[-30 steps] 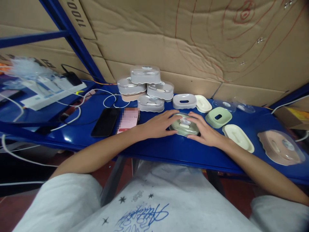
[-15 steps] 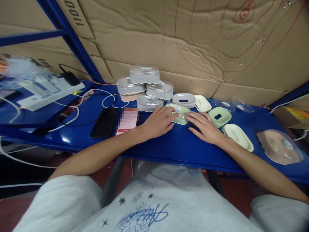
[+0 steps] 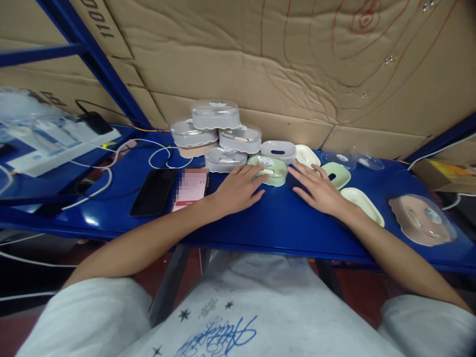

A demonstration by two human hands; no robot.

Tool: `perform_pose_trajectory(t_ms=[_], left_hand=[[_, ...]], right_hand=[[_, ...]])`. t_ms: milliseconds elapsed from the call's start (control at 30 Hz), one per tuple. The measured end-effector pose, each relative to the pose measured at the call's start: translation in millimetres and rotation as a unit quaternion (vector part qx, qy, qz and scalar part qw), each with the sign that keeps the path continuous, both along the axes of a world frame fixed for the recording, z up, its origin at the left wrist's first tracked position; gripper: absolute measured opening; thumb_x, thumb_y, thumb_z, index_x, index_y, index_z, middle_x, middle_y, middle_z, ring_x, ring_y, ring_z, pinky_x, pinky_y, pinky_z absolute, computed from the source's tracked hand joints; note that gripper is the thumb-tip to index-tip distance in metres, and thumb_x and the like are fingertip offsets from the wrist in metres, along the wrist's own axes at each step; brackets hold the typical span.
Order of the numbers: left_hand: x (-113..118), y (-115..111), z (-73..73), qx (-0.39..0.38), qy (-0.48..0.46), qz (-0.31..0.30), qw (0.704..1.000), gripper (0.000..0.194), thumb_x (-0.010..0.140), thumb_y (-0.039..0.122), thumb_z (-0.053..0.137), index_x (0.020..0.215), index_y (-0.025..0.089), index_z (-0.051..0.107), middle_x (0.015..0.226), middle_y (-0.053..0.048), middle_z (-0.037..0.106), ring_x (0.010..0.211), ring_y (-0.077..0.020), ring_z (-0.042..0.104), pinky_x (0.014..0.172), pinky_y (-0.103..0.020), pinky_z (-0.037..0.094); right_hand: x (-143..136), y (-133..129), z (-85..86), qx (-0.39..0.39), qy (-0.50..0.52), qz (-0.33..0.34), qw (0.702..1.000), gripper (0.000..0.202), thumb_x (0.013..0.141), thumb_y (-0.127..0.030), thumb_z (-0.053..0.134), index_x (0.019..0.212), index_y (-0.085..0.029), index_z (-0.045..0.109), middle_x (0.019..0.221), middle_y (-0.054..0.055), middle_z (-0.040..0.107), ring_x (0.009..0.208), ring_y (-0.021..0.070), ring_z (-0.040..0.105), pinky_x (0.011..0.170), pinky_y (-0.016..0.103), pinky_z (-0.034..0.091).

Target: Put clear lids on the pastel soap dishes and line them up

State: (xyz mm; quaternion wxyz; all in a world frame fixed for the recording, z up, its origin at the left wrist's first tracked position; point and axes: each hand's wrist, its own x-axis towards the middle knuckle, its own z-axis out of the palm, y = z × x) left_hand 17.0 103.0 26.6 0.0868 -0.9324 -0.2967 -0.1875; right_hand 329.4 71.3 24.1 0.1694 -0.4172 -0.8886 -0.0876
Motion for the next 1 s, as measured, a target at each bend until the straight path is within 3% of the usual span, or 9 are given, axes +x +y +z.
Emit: perform_pose_trajectory(t_ms=[133,267,400,533,700,833,933,1000], left_hand=[[1,-1,-0.7,-0.008,0.005,-0.001,1.0,0.043,0.106,0.03,0.057,0.147,0.016,0.061,0.156,-0.021,0.055,0.139,-0.0384,0.058,0.112,-0.055,0.048],[1,0,-1.2,-0.022,0.006,0.002,1.0,0.045,0.106,0.03,0.058,0.149,0.015,0.059,0.161,-0.022,0.049,0.142,-0.0404,0.055,0.115,-0.057,0.045],[0,0,-2.0,-0.031,-0.007,-0.015,0.999,0.046,0.106,0.029,0.058,0.149,0.014,0.059,0.163,-0.023,0.047,0.15,-0.0408,0.048,0.12,-0.059,0.041],[0,-1,-3.5,-0.03,0.007,-0.008,0.999,0.05,0.106,0.028,0.057,0.154,0.013,0.054,0.166,-0.024,0.043,0.154,-0.0423,0.044,0.124,-0.064,0.035],[1,-2,-2.7,-0.026,0.017,0.003,0.999,0.053,0.104,0.029,0.059,0.154,0.012,0.053,0.166,-0.025,0.042,0.152,-0.0431,0.045,0.123,-0.062,0.038],[1,-3,-0.1,-0.019,-0.007,-0.011,1.0,0.046,0.106,0.029,0.057,0.149,0.015,0.058,0.163,-0.023,0.046,0.148,-0.0402,0.05,0.119,-0.059,0.043],[2,-5,1.3,-0.012,-0.013,-0.042,0.999,0.04,0.108,0.03,0.054,0.145,0.018,0.062,0.158,-0.02,0.052,0.144,-0.0377,0.053,0.117,-0.057,0.045],[3,-7,1.8,-0.006,-0.009,-0.058,0.998,0.036,0.108,0.03,0.054,0.14,0.018,0.065,0.152,-0.019,0.057,0.141,-0.0359,0.055,0.115,-0.054,0.047]], right_hand=[[25,-3,30.9,0.054,0.055,-0.1,0.992,0.05,0.11,-0.039,0.046,0.159,-0.025,0.051,0.156,0.013,0.061,0.145,0.0318,0.057,0.121,0.055,0.037],[66,-2,54.7,0.102,0.095,-0.242,0.96,0.045,0.109,-0.043,0.046,0.136,-0.017,0.071,0.136,0.015,0.075,0.13,0.0324,0.067,0.11,0.047,0.044],[100,2,62.4,0.09,0.095,-0.332,0.934,0.045,0.106,-0.042,0.045,0.124,-0.015,0.077,0.124,0.015,0.08,0.115,0.0287,0.074,0.096,0.035,0.049],[113,2,62.0,0.063,0.06,-0.389,0.917,0.047,0.104,-0.044,0.047,0.128,-0.019,0.078,0.121,0.013,0.081,0.105,0.0289,0.075,0.083,0.034,0.048],[113,-3,63.7,-0.013,0.003,-0.414,0.91,0.048,0.103,-0.054,0.046,0.128,-0.025,0.076,0.114,0.013,0.082,0.101,0.032,0.074,0.078,0.036,0.046],[117,-8,64.8,-0.083,-0.061,-0.457,0.884,0.053,0.102,-0.064,0.041,0.108,-0.024,0.076,0.105,0.016,0.08,0.095,0.0358,0.073,0.077,0.043,0.05],[127,-13,61.2,-0.193,-0.066,-0.474,0.856,0.051,0.095,-0.07,0.049,0.102,-0.027,0.076,0.107,0.013,0.08,0.095,0.0374,0.074,0.079,0.049,0.054],[132,-17,57.0,-0.274,-0.041,-0.436,0.856,0.044,0.092,-0.067,0.057,0.101,-0.028,0.077,0.106,0.01,0.081,0.095,0.036,0.075,0.081,0.049,0.057]])
